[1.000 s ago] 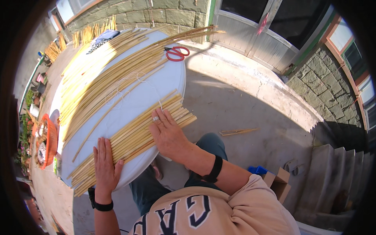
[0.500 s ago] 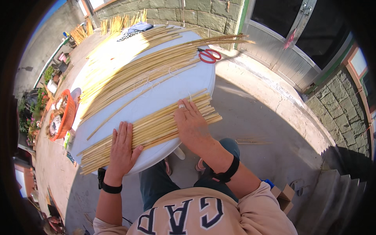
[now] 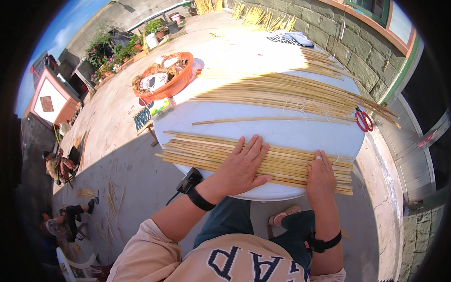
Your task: The person binds together several bamboo sticks on a table using a needle and thread, passing the thread around the sticks to secure them in a parallel arrangement.
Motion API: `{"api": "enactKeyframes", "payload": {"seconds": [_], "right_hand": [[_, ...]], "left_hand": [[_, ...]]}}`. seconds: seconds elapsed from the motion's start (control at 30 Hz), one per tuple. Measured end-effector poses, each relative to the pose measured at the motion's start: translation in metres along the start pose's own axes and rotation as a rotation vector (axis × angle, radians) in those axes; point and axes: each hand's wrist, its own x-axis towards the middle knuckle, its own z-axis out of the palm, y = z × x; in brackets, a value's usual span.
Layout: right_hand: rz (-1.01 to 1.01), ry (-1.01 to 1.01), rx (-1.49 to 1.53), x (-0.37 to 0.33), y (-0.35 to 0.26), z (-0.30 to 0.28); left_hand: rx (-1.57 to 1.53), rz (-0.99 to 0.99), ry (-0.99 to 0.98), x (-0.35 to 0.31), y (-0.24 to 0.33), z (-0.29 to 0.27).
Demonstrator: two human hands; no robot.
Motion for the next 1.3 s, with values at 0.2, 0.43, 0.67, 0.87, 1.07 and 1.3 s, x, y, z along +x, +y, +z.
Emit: {"api": "enactKeyframes", "payload": {"seconds": [0.2,0.43,0.67,0.87,1.07,1.3], "right_hand": [[-0.071,-0.025,0.092,0.010,-0.014,-0.001],[-0.133,-0.076,0.058,0.011,-0.019,0.009],[-0.152,-0.091,0.014,0.012,-0.019,0.007],[-0.074,-0.081,0.079,0.010,-0.024,0.006],[-0.081,-0.086,0.094,0.011,-0.025,0.004],[-0.072,-0.103,0.103,0.010,-0.024,0.003]], "left_hand": [[-0.025,-0.011,0.038,-0.001,0.000,0.002],[-0.064,-0.015,0.062,-0.002,-0.002,0.005],[-0.019,-0.127,0.045,-0.019,-0.022,-0.002],[0.150,-0.354,-0.019,-0.055,-0.048,-0.028],[0.155,-0.396,0.016,-0.059,-0.051,-0.030],[0.085,-0.392,0.021,-0.063,-0.063,-0.029]]}}
